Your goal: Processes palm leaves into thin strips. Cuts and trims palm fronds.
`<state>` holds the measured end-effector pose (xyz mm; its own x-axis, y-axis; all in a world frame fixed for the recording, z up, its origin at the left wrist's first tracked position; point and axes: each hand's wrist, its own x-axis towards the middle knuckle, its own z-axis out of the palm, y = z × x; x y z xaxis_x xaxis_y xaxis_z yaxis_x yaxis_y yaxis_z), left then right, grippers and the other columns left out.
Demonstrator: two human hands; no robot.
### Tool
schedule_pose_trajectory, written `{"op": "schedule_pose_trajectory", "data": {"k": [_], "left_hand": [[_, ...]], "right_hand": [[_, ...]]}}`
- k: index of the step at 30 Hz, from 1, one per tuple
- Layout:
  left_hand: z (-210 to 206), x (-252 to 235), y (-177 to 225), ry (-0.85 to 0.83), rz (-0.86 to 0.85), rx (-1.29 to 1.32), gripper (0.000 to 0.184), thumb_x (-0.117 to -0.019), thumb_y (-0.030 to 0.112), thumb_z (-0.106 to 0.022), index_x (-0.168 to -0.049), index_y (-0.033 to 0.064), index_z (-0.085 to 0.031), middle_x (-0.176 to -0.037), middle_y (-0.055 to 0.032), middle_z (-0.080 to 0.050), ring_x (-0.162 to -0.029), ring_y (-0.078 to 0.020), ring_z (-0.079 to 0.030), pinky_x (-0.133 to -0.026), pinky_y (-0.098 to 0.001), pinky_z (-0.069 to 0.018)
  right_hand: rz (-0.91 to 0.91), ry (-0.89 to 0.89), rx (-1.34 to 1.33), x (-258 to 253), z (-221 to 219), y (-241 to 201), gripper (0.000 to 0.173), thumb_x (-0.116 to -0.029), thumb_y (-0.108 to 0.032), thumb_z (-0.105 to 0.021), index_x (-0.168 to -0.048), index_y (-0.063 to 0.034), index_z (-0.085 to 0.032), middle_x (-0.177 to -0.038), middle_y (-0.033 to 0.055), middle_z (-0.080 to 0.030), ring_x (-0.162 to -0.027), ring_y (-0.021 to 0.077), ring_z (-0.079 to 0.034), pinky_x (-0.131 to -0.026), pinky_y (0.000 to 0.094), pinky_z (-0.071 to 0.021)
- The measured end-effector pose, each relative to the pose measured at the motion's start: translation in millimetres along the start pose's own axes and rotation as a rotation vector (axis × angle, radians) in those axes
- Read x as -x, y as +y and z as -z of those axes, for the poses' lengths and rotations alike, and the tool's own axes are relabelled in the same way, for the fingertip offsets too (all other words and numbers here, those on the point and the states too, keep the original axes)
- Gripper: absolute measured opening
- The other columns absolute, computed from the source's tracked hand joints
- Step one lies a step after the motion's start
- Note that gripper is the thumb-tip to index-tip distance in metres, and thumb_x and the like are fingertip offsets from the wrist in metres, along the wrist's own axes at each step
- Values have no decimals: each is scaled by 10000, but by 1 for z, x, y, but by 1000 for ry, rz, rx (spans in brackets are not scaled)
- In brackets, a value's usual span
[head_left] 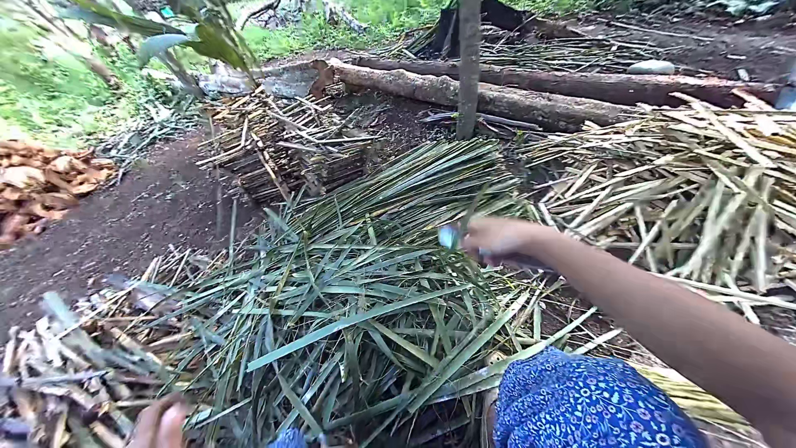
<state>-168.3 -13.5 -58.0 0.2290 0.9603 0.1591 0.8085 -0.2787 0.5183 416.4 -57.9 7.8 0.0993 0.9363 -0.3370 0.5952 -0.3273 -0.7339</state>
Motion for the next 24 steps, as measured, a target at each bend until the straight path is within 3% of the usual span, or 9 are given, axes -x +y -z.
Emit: {"op": "schedule_pose_trajectory", "data": {"k": [1,3,6,9,11,13,15,17,24], "left_hand": [[-16,-11,28,38,-10,130,543,-1088,303,-276,-1314,-116,-538,-1005,-194,-639,-855,-192,-612,-799,-398,-514],[-43,-35,86,50,50,412,514,-1076,267,-219,-1166,-19,-636,-740,74,-514,-610,20,-460,-595,-185,-424],[-62,-56,159,-131,107,676,371,-1086,174,-305,-1137,0,-629,-769,82,-532,-618,14,-475,-597,-173,-424],[-78,-60,204,-241,39,798,288,-1081,122,-373,-1164,-22,-608,-874,25,-615,-685,-9,-564,-650,-194,-498],[-89,-55,221,-260,-7,899,266,-1073,116,-375,-1093,26,-625,-814,62,-615,-639,3,-563,-608,-171,-500],[-93,-46,232,-290,-32,976,271,-1072,114,-374,-1038,61,-637,-758,93,-598,-598,17,-540,-566,-147,-477],[-92,-37,239,-319,-71,1008,280,-1060,115,-374,-1008,83,-648,-720,117,-573,-560,38,-505,-527,-126,-441],[-92,-30,244,-328,-124,1054,276,-1052,112,-389,-988,91,-657,-699,128,-561,-543,53,-478,-506,-112,-409],[-102,-23,254,-291,-238,1134,238,-1047,117,-462,-946,116,-678,-685,154,-554,-551,83,-460,-501,-99,-387]], "right_hand": [[-40,-255,212,0,-25,-12,392,-1087,-300,-491,-1344,-18,-578,-791,125,-602,-629,197,-562,-638,401,-508],[32,-602,498,4,-79,-25,406,-1085,-332,-497,-1227,21,-638,-861,217,-639,-729,329,-614,-731,559,-507],[293,-795,625,21,-125,-38,313,-1070,-199,-530,-1176,47,-691,-1004,305,-680,-949,482,-652,-867,699,-452],[423,-752,340,33,-114,-52,304,-1087,-162,-461,-1183,49,-659,-999,237,-685,-925,362,-661,-874,583,-491],[463,-619,1,38,-99,-51,306,-1069,-183,-426,-1201,0,-632,-871,85,-650,-734,146,-610,-713,364,-527],[480,-520,-322,42,-89,-54,390,-1056,-301,-412,-1373,-98,-512,-788,-78,-556,-641,-3,-546,-610,195,-501],[521,-464,-494,42,-87,-58,538,-1051,-386,-457,-1524,-148,-357,-767,-131,-537,-616,-30,-542,-596,161,-505],[548,-448,-562,44,-90,-61,587,-1048,-369,-484,-1564,-158,-301,-764,-141,-542,-605,-37,-534,-596,149,-496],[622,-341,-473,53,-102,-65,528,-1066,-372,-496,-1519,-105,-459,-947,-132,-636,-614,-99,-493,-538,88,-435]]}}
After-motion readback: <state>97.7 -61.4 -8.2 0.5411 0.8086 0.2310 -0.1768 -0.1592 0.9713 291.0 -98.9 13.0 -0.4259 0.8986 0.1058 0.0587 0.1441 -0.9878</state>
